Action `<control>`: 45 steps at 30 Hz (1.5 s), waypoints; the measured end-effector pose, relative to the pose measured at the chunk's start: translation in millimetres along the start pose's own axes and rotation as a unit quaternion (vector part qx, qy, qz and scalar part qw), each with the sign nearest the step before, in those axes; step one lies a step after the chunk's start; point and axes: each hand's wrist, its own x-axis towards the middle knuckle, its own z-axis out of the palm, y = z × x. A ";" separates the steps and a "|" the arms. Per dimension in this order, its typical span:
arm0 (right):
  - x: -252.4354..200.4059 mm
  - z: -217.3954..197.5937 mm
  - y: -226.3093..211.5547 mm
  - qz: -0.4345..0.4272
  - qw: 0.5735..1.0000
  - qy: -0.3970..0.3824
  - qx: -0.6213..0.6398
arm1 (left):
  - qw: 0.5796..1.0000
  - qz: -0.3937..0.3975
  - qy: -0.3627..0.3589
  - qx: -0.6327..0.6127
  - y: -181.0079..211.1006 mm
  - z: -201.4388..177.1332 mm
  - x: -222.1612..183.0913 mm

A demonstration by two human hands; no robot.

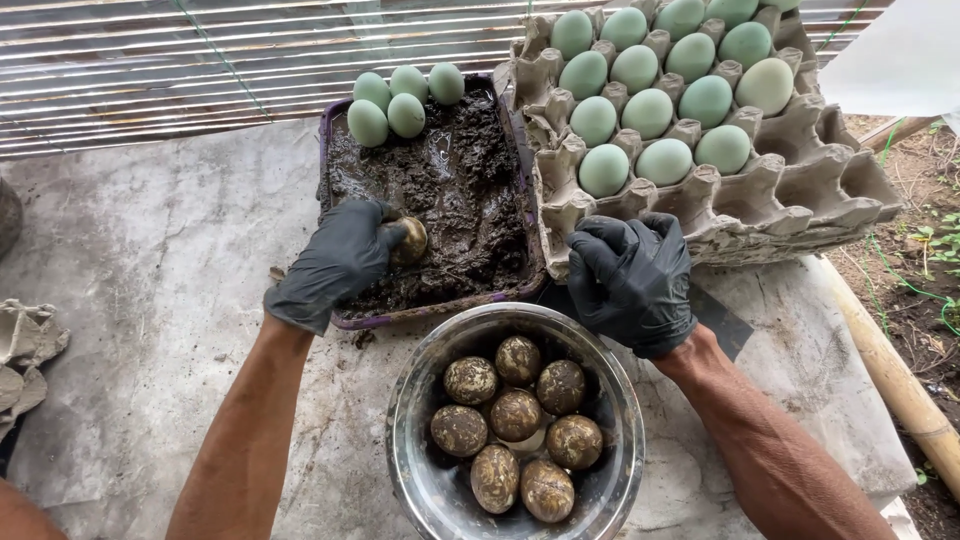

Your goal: Picking up mud-coated eggs from a tray, inspecting the coating, and placing them into a metal bowl.

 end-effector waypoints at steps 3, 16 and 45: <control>0.0 0.4 -0.4 -0.002 1.000 0.003 0.000 | 0.999 -0.049 -0.008 -0.017 7.0 -5.4 -2.6; -0.6 -1.2 1.7 0.001 1.000 -0.018 0.001 | 0.999 0.010 -0.022 -0.025 31.5 -7.9 -13.8; 0.5 -1.1 -2.2 0.004 1.000 0.000 -0.005 | 0.999 0.028 -0.021 0.020 50.4 5.9 -27.1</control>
